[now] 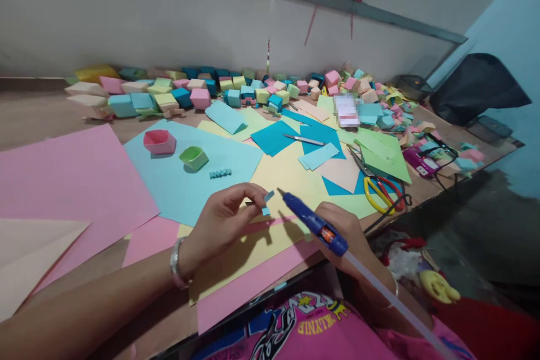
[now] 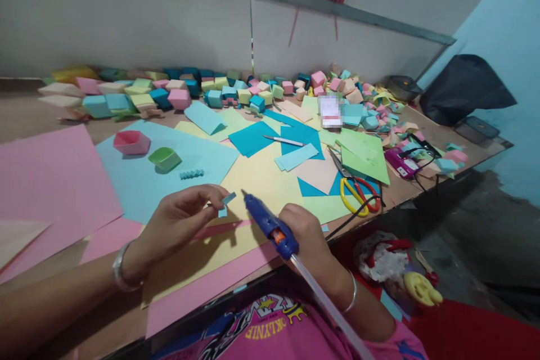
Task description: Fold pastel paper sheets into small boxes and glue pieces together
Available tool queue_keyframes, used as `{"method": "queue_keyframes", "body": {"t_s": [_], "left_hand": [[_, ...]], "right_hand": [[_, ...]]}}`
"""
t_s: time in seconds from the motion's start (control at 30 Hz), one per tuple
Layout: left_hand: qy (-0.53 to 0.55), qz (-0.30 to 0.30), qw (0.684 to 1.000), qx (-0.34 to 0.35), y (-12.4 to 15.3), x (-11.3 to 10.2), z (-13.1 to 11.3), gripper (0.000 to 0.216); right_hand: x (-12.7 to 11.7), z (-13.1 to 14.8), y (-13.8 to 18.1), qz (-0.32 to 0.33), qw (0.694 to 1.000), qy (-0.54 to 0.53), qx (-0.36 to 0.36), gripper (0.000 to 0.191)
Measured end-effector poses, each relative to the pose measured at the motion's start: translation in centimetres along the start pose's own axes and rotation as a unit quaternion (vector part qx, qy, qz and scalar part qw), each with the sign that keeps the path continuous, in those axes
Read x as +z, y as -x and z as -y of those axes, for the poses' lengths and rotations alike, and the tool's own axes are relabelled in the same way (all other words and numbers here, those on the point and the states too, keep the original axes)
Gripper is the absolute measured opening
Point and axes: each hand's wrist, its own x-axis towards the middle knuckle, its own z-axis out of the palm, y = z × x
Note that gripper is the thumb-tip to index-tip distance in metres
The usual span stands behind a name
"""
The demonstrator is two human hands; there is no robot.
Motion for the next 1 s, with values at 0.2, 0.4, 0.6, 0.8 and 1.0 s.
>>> {"method": "queue_keyframes", "body": {"t_s": [0.2,0.4,0.6,0.8,1.0], "left_hand": [[0.007,0.012,1.000,-0.003,0.0,0.0,-0.1,0.012],[-0.021,0.020,0.999,0.029,0.0,0.0,-0.5,0.013],[-0.015,0.011,1.000,0.012,0.1,0.1,-0.5,0.013],[-0.021,-0.014,1.000,0.002,1.0,0.6,-0.2,0.009],[-0.062,0.011,0.997,0.039,1.7,0.6,-0.7,0.016]], "right_hand": [[-0.1,0.1,-0.2,0.010,1.000,-0.017,-0.010,0.019],[0.3,0.2,-0.4,-0.019,1.000,-0.006,0.003,0.020],[0.3,0.7,-0.3,-0.056,0.995,-0.072,0.040,0.017],[2.7,1.8,-1.3,-0.099,0.943,-0.276,0.157,0.040],[4.7,2.6,-2.3,-0.081,0.921,-0.342,0.166,0.042]]}}
